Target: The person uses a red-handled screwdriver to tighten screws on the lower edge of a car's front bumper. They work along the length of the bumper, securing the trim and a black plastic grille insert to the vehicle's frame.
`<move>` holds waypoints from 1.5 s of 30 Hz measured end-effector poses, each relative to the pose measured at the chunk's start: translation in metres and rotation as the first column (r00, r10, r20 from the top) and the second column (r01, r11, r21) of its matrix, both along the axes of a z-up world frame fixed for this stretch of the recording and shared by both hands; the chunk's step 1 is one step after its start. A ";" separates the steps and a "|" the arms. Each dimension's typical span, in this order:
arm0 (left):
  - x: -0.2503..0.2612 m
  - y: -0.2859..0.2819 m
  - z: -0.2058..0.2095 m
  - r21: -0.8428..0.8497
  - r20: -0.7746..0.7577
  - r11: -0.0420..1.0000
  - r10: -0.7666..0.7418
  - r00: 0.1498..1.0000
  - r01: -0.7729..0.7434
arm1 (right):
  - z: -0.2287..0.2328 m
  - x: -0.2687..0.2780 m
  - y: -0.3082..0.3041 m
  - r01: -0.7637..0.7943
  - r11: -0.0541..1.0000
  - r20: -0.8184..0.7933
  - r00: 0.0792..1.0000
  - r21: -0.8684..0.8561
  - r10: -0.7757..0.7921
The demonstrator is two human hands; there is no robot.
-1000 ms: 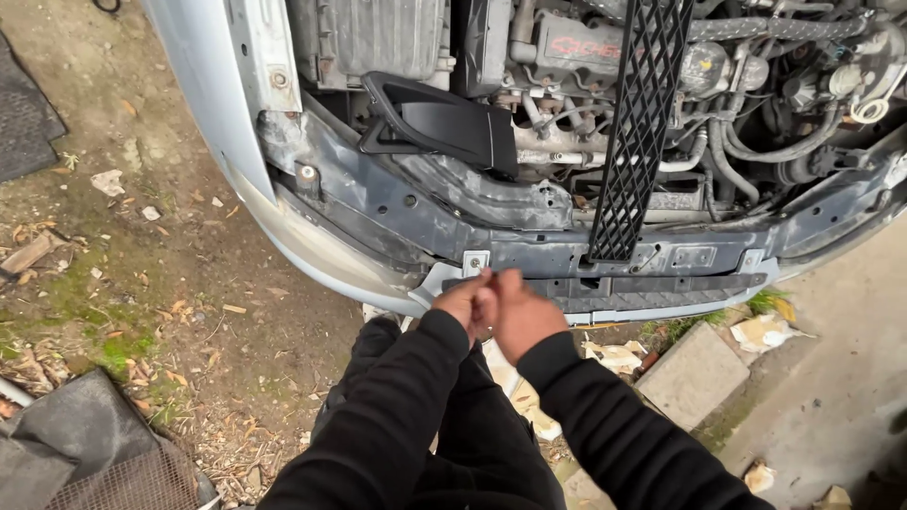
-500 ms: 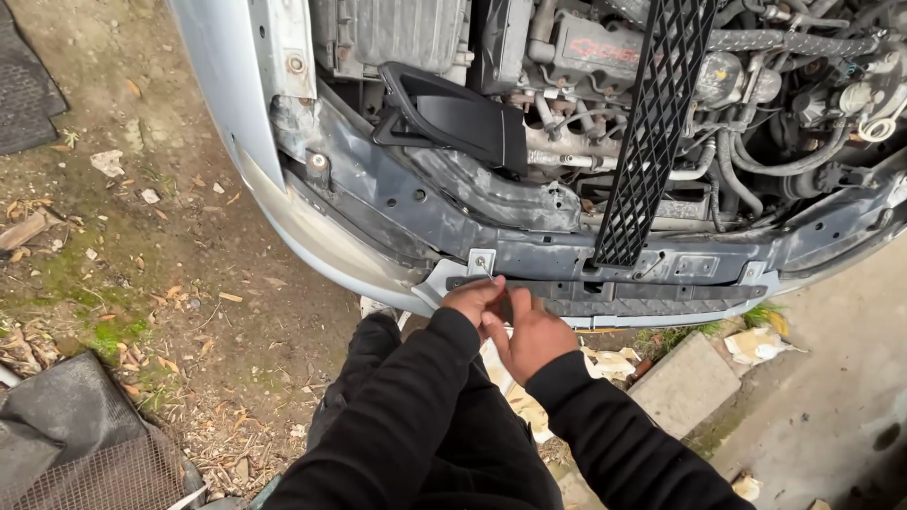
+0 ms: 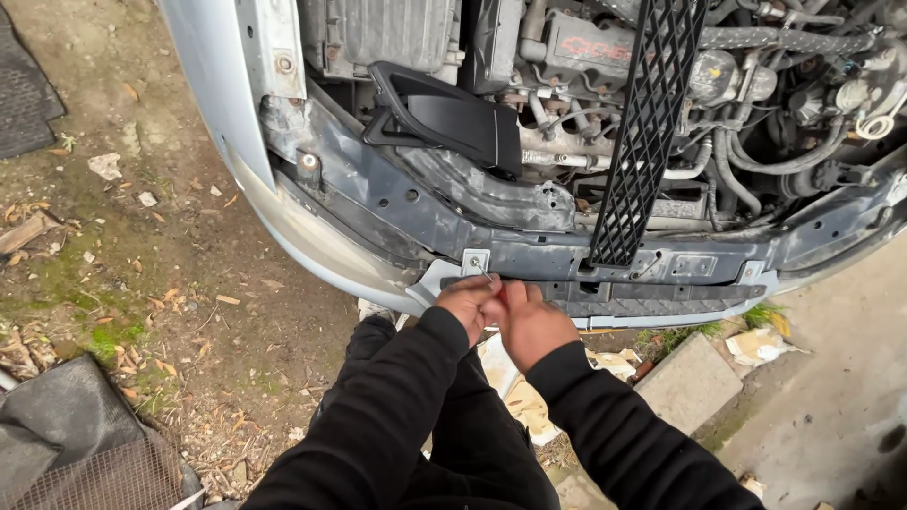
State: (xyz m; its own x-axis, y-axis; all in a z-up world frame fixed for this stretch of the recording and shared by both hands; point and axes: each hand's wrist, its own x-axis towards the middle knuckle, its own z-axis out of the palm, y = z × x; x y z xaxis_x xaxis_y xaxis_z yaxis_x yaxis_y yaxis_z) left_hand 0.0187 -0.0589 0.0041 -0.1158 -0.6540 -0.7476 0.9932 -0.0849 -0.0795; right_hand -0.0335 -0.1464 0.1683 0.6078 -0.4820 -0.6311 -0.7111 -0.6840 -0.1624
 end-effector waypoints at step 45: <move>-0.019 0.012 -0.022 -0.053 -0.071 0.991 0.123 0.990 -0.127 | 0.007 -0.007 -0.003 -0.038 0.999 0.268 0.963 0.020 0.032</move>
State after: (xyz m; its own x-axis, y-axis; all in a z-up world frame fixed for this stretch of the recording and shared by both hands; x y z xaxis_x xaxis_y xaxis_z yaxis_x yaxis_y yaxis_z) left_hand -0.0003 -0.0474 -0.0176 -0.0798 -0.7079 -0.7018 0.9888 0.0329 -0.1457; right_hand -0.0403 -0.1495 0.1750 0.7722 -0.4440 -0.4545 -0.6153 -0.7011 -0.3604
